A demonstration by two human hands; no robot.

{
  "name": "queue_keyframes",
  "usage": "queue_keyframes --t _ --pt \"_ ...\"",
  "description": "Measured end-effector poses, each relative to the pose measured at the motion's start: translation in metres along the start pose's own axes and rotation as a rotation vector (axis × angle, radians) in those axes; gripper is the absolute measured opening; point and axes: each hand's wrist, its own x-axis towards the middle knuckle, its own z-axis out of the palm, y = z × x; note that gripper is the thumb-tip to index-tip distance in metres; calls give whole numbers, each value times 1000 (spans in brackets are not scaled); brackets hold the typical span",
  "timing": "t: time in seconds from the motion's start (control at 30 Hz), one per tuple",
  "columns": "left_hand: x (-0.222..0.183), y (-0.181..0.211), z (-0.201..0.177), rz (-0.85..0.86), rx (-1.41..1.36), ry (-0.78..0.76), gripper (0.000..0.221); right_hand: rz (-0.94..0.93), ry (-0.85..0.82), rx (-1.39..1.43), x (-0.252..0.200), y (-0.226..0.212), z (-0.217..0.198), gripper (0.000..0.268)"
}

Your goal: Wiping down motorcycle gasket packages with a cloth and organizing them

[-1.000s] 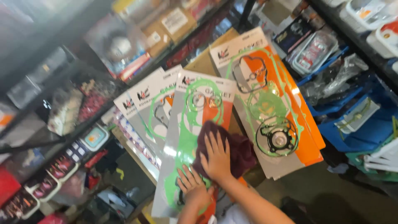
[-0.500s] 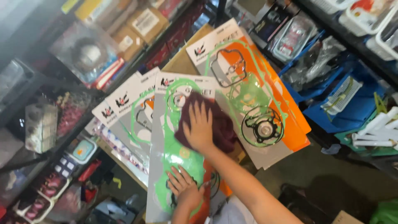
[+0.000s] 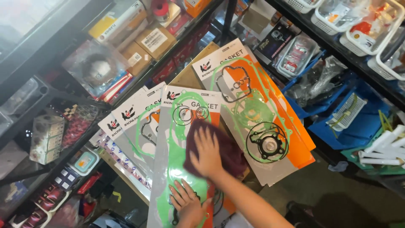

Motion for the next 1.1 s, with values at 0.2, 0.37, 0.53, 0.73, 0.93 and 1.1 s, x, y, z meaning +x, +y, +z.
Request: queue_keyframes --t 0.2,0.37,0.53,0.73,0.93,1.1 --pt "0 -1 4 -12 -40 -60 147 79 38 -83 60 33 43 82" --pt "2 -2 6 -25 13 -25 148 53 -1 -90 40 -1 24 74" --pt "1 -9 12 -18 -31 -784 94 -229 -150 85 -12 -63 -15 68" --pt "5 -5 2 34 8 14 147 -277 -136 176 7 -28 10 61" --pt "0 -2 1 -29 -25 -170 150 -117 5 -87 90 23 41 71" --pt "-1 4 -5 -60 -30 51 138 28 60 -120 93 22 58 70"
